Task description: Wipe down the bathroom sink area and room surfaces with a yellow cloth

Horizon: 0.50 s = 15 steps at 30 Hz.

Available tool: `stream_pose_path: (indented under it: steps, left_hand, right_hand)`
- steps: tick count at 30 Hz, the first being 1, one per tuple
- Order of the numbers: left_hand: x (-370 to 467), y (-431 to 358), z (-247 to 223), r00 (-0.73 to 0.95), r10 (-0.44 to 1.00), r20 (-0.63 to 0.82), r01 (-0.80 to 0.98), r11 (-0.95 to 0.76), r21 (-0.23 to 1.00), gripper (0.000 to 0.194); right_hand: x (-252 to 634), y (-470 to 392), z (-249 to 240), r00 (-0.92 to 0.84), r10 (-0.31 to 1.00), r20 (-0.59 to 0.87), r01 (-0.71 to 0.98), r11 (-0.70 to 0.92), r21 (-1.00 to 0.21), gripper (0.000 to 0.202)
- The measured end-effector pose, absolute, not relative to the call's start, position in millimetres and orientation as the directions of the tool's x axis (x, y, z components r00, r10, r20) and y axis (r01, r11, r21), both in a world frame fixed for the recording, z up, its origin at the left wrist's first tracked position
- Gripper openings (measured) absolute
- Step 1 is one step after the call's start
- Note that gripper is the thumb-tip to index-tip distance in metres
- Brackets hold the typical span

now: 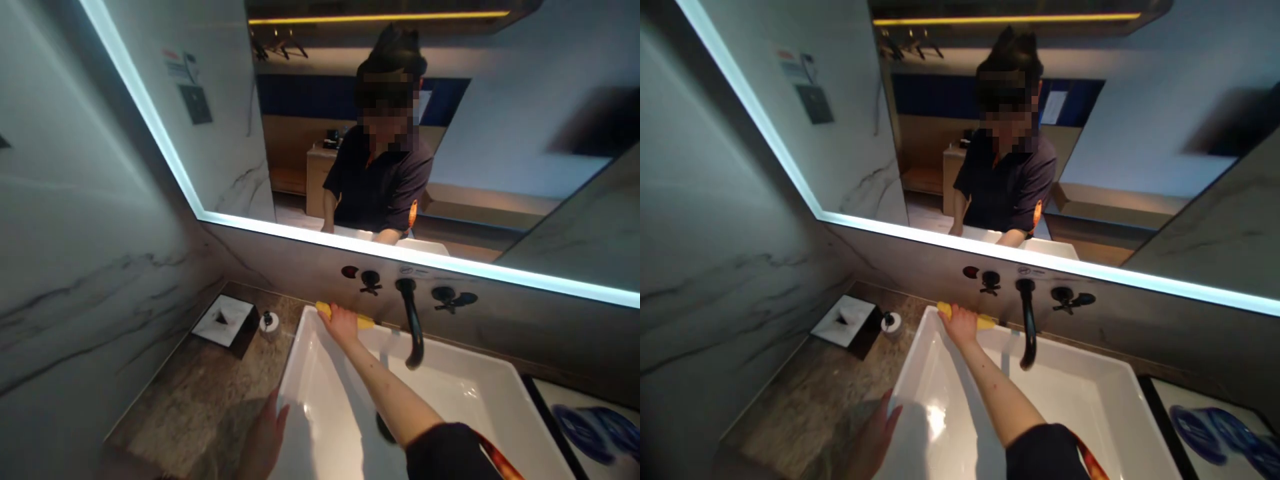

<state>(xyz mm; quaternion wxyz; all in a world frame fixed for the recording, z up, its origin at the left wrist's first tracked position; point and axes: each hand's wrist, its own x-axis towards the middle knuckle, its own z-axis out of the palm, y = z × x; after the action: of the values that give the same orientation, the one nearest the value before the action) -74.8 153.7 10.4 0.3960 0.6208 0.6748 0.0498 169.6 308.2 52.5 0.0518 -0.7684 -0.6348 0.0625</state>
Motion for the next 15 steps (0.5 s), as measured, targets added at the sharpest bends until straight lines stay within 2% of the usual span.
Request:
stream_pose_path:
  steps: [4, 7, 10, 13, 15]
  left_hand:
    - [-63.0, 151.0, 23.1, 0.099, 0.865, -0.492, 0.805, 0.221, 0.551, 0.050]
    - [-57.7, 147.0, 29.6, 0.100, 0.868, -0.486, 0.804, 0.217, 0.553, 0.049]
    - [-58.7, 143.0, 30.2, 0.112, 0.883, -0.456, 0.727, 0.240, 0.643, 0.055]
    - [-74.5, 137.6, 21.6, 0.069, 0.952, -0.298, 0.563, 0.209, 0.800, 0.055]
    - [-97.7, 131.1, 11.5, -0.005, 0.969, -0.247, 0.478, 0.219, 0.851, 0.053]
  right_hand:
    - [123.1, 359.7, 69.4, -0.011, 0.970, -0.241, 0.977, -0.042, -0.211, 0.058]
    - [107.4, 381.2, 78.9, -0.186, 0.904, -0.386, 0.971, 0.110, -0.211, 0.044]
    - [93.5, 371.1, 82.6, -0.252, 0.886, -0.390, 0.965, 0.198, -0.174, 0.029]
    - [75.5, 330.5, 81.3, -0.331, 0.871, -0.363, 0.942, 0.283, -0.180, 0.033]
    - [60.7, 292.0, 78.2, -0.412, 0.842, -0.349, 0.911, 0.369, -0.184, 0.034]
